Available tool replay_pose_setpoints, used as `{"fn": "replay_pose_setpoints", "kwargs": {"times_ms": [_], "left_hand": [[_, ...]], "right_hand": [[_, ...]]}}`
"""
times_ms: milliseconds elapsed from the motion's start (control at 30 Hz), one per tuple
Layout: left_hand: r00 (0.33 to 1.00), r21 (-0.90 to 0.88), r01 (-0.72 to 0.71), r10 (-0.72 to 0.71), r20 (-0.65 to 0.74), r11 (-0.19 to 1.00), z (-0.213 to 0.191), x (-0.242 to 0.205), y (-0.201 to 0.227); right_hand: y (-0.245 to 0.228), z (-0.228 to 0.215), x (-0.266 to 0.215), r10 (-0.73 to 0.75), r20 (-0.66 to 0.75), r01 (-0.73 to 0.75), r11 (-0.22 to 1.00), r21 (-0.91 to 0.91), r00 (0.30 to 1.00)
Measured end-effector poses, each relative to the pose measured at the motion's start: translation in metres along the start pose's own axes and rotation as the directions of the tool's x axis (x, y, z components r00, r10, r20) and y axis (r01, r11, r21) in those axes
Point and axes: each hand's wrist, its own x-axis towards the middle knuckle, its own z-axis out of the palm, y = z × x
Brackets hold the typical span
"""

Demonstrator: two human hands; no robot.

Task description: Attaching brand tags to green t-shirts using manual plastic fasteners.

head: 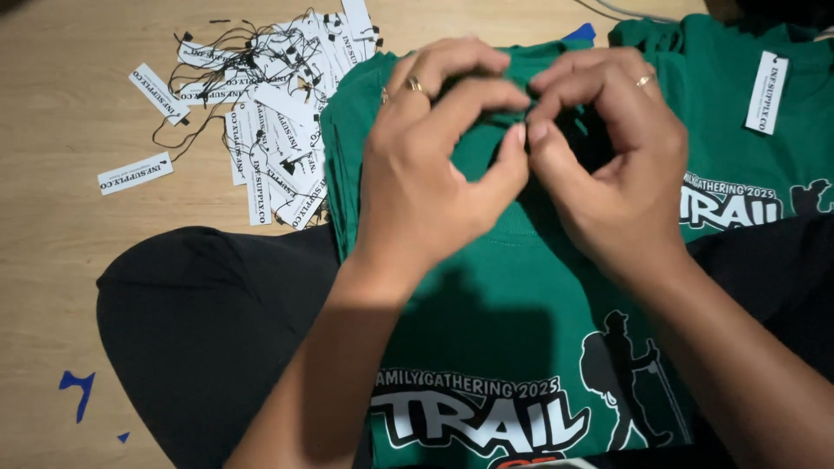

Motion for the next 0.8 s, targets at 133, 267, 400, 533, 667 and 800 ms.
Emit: {"fn": "replay_pose_setpoints", "kwargs": {"times_ms": [133,267,400,533,667,800], "left_hand": [[0.993,0.007,-0.112,0.111,0.025,0.994,-0.006,-0.004,0.010],[1.000,0.001,-0.031,0.031,0.003,1.000,-0.018,-0.015,0.022],[0.981,0.170,0.142,-0.116,-0.152,0.975,-0.038,-0.027,0.013],[0.924,0.255,0.324,-0.247,-0.293,0.911,-0.061,-0.063,-0.039],[0.621,0.086,0.763,-0.690,-0.372,0.640,-0.065,-0.113,-0.124],[0.384,-0.161,0.859,-0.819,-0.427,0.486,-0.052,-0.124,-0.168]], "right_hand": [[0.002,-0.001,-0.003,0.020,-0.001,-0.020,1.000,0.020,1.000],[-0.002,0.001,-0.002,-0.009,-0.003,0.009,0.999,-0.039,1.000],[-0.008,0.007,0.003,-0.055,-0.014,0.051,0.980,-0.190,0.998],[-0.021,0.007,-0.001,-0.086,0.019,0.088,0.969,-0.233,0.996],[-0.022,0.009,-0.002,-0.063,0.012,0.064,0.988,-0.139,0.998],[-0.021,0.009,-0.004,-0.012,-0.006,0.011,0.993,-0.115,1.000]]}}
